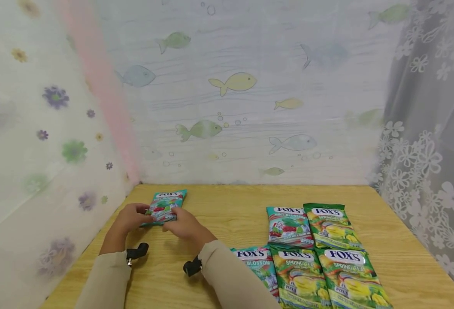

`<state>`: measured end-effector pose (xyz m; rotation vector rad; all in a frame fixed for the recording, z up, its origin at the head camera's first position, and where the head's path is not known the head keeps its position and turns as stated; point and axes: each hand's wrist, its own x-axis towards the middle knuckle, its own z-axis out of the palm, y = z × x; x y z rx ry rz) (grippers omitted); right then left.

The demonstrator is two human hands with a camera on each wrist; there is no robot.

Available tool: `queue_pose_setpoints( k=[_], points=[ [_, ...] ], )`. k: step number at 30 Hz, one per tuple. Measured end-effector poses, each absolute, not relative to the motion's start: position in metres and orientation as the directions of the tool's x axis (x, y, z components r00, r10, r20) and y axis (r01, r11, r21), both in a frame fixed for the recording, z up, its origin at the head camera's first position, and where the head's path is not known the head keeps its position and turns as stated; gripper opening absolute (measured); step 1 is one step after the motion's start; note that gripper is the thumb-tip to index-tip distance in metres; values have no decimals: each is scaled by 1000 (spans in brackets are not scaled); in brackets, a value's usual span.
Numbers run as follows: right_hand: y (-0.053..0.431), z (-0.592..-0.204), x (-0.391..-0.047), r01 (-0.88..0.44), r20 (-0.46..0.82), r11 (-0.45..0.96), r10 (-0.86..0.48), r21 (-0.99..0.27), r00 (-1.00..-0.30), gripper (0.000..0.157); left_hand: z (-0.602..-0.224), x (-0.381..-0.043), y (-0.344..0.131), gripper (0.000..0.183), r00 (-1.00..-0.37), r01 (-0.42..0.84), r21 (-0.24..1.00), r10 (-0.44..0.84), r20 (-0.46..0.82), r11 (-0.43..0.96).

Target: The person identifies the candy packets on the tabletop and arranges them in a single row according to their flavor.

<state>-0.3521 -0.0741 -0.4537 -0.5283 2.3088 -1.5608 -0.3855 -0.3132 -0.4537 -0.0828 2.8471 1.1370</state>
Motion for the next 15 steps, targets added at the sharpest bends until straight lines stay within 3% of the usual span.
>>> queue_pose_setpoints(
  k=[15],
  points=[
    [-70,-464,-355,-206,-62,440,-521,-874,-851,87,-458,-390,-312,66,-996,-85,695,-39,-82,714]
  ],
)
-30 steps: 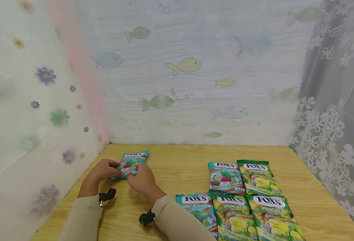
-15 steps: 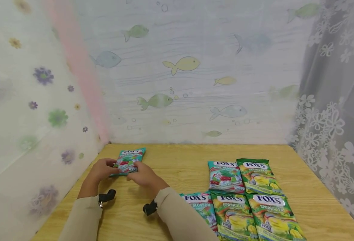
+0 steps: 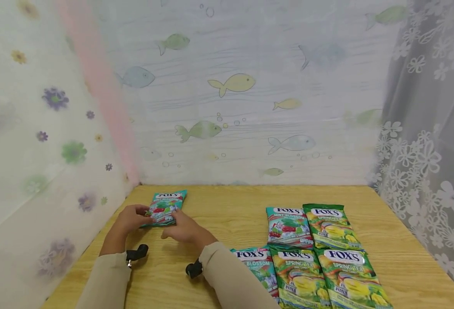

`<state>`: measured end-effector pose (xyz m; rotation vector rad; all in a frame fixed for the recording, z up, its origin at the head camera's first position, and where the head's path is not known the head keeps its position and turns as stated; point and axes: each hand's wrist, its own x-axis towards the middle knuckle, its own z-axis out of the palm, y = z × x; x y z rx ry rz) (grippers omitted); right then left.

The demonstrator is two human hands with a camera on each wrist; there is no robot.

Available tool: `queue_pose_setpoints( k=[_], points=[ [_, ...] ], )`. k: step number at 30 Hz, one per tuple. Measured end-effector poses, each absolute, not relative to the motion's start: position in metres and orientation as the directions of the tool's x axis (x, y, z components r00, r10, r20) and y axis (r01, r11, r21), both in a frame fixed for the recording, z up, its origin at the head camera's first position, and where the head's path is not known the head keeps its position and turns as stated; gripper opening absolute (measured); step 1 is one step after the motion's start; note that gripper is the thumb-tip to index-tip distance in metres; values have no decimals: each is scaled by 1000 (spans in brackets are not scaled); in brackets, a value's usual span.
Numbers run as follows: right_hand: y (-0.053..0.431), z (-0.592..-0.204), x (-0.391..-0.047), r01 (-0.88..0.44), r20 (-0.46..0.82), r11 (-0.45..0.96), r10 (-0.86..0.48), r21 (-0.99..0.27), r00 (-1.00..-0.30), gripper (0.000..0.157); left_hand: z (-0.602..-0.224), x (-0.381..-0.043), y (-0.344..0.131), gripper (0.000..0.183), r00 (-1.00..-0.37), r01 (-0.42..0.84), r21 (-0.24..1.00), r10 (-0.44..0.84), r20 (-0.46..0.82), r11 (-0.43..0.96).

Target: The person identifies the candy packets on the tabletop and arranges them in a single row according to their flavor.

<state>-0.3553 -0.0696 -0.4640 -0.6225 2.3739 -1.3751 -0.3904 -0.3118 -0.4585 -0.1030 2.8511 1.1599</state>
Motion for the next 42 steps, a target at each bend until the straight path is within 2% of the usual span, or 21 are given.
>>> queue_pose_setpoints(
  k=[14,21,25,28,31,35,42],
  points=[
    [-71,-461,-352,-157,-88,444,-484,-882,-870,87,-453,-386,-312,71,-996,-55,675,9,-91,736],
    [-69,-461,-355,-194,-7,315,-539,-929,-842,79,-446,-387,-307,77,-994,-86,656,-24,-103,750],
    [-65,-459,-356,-209,31,251,-568,-945,-822,75,-438,-385,-302,77,-997,-59,642,-18,-70,764],
    [-62,-456,-356,-224,31,283,-556,-933,-831,78,-431,-381,-298,75,-999,-22,641,0,-35,767],
    [-56,-452,-354,-216,-9,393,-498,-894,-867,82,-426,-378,-293,72,-1000,1,652,18,-19,758],
    [-47,-447,-351,-227,-29,494,-457,-839,-889,78,-422,-376,-286,72,-999,19,660,34,-10,751],
    [-22,-433,-347,-330,48,548,-465,-768,-884,69,-411,-377,-266,69,-995,101,644,75,68,759]
  ],
)
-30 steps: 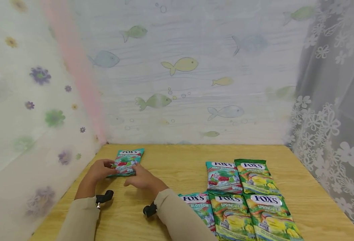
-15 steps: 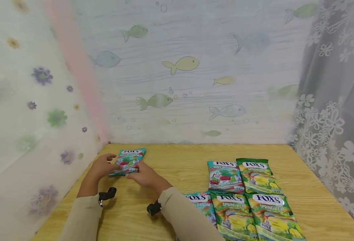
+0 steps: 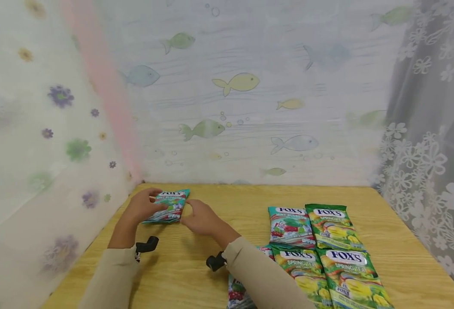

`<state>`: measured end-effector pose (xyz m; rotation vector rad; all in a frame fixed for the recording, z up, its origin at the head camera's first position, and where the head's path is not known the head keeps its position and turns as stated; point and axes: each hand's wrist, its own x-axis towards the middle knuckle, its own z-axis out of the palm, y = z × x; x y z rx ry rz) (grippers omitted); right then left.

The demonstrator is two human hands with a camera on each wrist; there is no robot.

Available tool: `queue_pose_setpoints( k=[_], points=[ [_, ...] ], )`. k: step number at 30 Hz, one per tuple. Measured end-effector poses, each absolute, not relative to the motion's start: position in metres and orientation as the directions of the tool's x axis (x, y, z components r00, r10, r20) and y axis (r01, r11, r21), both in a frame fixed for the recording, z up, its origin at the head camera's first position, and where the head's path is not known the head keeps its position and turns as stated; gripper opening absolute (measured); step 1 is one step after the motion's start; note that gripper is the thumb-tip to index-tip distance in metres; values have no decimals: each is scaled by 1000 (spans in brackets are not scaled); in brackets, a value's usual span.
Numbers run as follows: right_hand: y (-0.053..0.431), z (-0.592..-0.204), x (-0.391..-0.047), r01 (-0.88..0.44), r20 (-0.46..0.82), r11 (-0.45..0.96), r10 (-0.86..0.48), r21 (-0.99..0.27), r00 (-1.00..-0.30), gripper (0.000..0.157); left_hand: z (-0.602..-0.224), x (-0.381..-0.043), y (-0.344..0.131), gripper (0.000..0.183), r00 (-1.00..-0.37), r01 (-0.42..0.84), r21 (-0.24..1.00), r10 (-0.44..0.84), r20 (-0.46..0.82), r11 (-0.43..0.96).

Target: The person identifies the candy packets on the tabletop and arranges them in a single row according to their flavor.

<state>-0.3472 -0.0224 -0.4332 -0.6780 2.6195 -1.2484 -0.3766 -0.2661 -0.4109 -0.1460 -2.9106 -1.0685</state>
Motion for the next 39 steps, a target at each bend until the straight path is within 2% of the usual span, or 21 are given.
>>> queue_pose_setpoints(
  k=[9,14,24,39],
  points=[
    [19,-414,-330,-389,165,499,-434,-774,-886,62,-394,-368,-236,64,-973,230,629,165,160,743],
    [39,-402,-322,-403,210,480,-406,-779,-889,60,-390,-365,-219,63,-965,261,645,201,167,718],
    [71,-398,-315,-379,202,570,-350,-729,-915,62,-396,-355,-180,58,-940,341,642,269,212,686],
    [123,-393,-299,-378,266,621,-270,-687,-926,56,-413,-342,-130,52,-923,366,717,331,198,594]
  ],
)
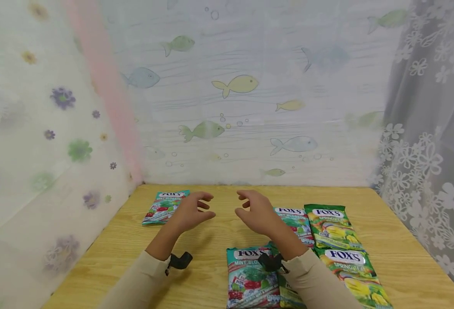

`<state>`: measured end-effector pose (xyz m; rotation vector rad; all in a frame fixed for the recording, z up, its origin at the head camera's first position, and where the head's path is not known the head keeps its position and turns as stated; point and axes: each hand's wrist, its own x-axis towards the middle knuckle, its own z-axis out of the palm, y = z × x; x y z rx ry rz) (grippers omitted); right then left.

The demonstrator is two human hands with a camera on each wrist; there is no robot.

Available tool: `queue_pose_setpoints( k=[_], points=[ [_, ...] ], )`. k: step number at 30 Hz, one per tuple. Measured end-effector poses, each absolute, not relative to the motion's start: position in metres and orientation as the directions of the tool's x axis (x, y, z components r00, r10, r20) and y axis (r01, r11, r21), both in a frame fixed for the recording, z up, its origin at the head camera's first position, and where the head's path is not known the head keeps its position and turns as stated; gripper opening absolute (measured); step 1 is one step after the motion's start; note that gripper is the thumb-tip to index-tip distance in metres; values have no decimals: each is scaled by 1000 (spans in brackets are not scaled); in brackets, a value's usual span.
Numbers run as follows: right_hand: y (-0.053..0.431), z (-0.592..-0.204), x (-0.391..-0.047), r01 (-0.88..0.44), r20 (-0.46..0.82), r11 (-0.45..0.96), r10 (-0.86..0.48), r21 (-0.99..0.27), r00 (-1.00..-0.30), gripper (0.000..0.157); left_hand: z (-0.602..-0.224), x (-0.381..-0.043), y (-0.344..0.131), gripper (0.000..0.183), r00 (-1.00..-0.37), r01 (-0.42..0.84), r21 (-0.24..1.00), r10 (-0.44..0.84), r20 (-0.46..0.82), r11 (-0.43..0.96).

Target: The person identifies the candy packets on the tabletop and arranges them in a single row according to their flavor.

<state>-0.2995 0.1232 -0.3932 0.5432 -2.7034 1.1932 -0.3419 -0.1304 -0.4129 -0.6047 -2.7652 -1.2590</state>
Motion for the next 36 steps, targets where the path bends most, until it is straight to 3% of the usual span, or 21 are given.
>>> queue_pose_setpoints(
  k=[12,22,36],
  points=[
    [171,-385,-289,-329,259,659,-205,-676,-944,50,-416,-336,-101,54,-900,353,783,414,135,512],
    [200,-386,-286,-192,122,670,-150,-717,-981,55,-417,-332,-79,53,-891,321,833,442,104,451],
    [231,-387,-289,-115,55,748,-105,-653,-993,58,-427,-338,-42,52,-890,244,886,455,43,394]
  ],
)
